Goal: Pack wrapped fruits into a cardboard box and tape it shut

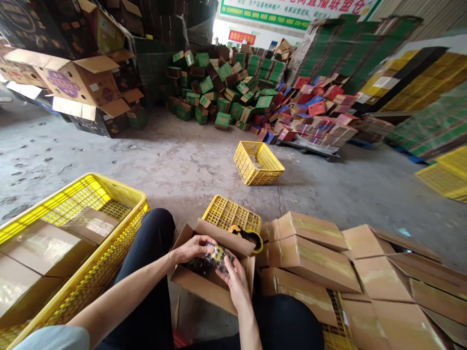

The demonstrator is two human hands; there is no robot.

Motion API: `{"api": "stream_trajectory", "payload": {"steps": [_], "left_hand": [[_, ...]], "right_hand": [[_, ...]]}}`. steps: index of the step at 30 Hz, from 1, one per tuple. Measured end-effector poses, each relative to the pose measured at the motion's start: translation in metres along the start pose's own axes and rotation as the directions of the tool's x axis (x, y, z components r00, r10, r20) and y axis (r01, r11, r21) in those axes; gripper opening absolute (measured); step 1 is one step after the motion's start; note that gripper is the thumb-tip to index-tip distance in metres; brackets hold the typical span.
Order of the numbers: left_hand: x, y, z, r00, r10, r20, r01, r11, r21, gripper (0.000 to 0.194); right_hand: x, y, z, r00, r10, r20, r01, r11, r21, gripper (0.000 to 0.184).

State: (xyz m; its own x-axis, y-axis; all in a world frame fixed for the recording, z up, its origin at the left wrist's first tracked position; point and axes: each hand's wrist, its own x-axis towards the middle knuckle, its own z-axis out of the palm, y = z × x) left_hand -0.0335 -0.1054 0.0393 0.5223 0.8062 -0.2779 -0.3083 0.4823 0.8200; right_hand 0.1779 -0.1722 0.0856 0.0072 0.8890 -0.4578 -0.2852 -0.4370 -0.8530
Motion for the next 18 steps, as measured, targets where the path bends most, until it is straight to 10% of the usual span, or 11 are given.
{"api": "stream_trajectory", "payload": {"steps": [18], "left_hand": [[-0.005, 0.005, 0.004, 0.981, -0.167, 0.102, 0.176, 0.981, -0.085, 0.083]], "right_hand": [[0.011, 0.010, -0.009, 0.992, -0.112, -0.055, 0.112, 0.994, -0.001, 0.053]]}}
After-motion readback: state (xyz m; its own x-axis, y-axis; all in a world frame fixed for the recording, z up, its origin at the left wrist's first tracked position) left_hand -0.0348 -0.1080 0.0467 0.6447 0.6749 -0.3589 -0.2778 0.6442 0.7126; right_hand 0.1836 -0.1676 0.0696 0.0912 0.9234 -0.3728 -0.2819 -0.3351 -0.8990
